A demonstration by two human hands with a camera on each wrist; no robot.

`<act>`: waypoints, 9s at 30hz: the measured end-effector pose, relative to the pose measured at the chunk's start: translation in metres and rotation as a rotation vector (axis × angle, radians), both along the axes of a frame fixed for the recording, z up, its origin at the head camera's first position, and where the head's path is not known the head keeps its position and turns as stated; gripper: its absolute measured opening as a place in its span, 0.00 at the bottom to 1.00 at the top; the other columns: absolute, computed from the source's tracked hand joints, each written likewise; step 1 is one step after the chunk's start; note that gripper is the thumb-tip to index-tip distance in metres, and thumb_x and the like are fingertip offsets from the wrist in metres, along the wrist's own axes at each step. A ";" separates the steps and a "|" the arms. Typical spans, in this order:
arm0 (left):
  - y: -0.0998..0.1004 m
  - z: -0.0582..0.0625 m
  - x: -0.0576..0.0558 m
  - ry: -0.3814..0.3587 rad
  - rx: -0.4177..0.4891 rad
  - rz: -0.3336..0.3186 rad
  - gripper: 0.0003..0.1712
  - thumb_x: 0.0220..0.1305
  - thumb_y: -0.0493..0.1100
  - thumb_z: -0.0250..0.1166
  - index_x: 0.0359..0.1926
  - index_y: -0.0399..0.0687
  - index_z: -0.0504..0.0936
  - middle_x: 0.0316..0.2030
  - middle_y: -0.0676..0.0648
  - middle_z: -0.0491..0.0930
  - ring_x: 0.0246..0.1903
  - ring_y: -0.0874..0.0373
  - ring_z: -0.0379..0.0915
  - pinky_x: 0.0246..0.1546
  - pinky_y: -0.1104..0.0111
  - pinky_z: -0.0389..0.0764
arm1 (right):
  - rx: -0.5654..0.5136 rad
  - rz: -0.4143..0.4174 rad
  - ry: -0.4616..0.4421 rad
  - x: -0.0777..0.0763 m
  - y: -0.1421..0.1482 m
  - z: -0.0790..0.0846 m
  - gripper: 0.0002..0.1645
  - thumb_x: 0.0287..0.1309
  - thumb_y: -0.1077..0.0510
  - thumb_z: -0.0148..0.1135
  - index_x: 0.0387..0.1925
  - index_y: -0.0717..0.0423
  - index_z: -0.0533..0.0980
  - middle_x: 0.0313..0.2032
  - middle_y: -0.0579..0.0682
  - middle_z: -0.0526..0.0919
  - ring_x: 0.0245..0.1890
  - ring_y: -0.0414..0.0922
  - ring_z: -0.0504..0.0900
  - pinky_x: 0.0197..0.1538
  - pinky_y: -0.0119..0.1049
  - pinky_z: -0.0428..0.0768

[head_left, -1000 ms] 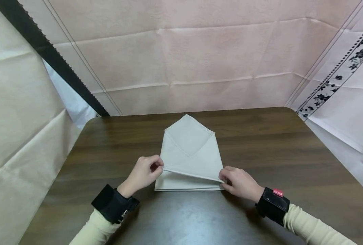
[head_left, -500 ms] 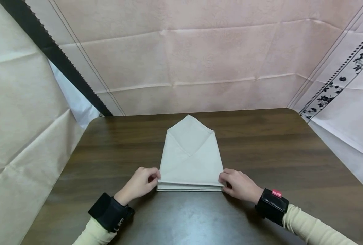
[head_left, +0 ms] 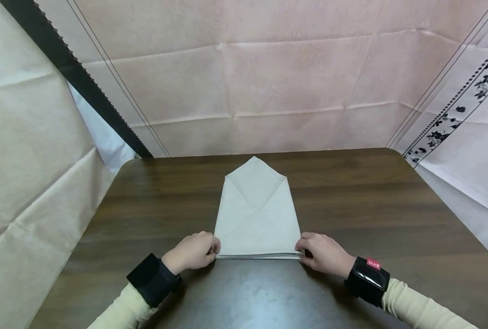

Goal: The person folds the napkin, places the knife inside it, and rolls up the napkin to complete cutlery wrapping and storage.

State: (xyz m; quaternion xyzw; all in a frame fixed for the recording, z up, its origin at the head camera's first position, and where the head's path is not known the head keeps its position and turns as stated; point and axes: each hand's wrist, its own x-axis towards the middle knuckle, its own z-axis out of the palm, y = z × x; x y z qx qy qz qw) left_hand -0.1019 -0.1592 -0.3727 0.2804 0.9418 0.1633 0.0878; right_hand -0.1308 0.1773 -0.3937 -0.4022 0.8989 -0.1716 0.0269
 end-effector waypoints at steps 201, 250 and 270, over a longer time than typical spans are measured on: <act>0.027 -0.012 -0.058 0.277 -0.056 -0.205 0.07 0.43 0.29 0.58 0.22 0.45 0.74 0.21 0.51 0.67 0.18 0.63 0.56 0.20 0.74 0.62 | 0.220 0.015 0.363 -0.023 -0.008 -0.009 0.17 0.41 0.61 0.61 0.34 0.68 0.73 0.35 0.60 0.79 0.40 0.53 0.78 0.43 0.45 0.75; 0.022 -0.008 -0.081 0.137 -0.131 0.099 0.02 0.58 0.35 0.56 0.31 0.43 0.75 0.21 0.49 0.72 0.22 0.58 0.68 0.20 0.66 0.71 | 0.161 -0.486 0.061 -0.066 -0.030 0.008 0.12 0.43 0.59 0.55 0.11 0.56 0.67 0.13 0.50 0.69 0.14 0.48 0.70 0.15 0.43 0.67; 0.023 -0.014 -0.055 0.260 -0.190 -0.138 0.27 0.60 0.40 0.59 0.57 0.29 0.68 0.54 0.34 0.70 0.55 0.46 0.66 0.53 0.59 0.68 | 0.115 -0.056 0.329 -0.050 -0.008 -0.009 0.24 0.45 0.64 0.61 0.47 0.71 0.74 0.47 0.63 0.78 0.48 0.55 0.76 0.50 0.45 0.72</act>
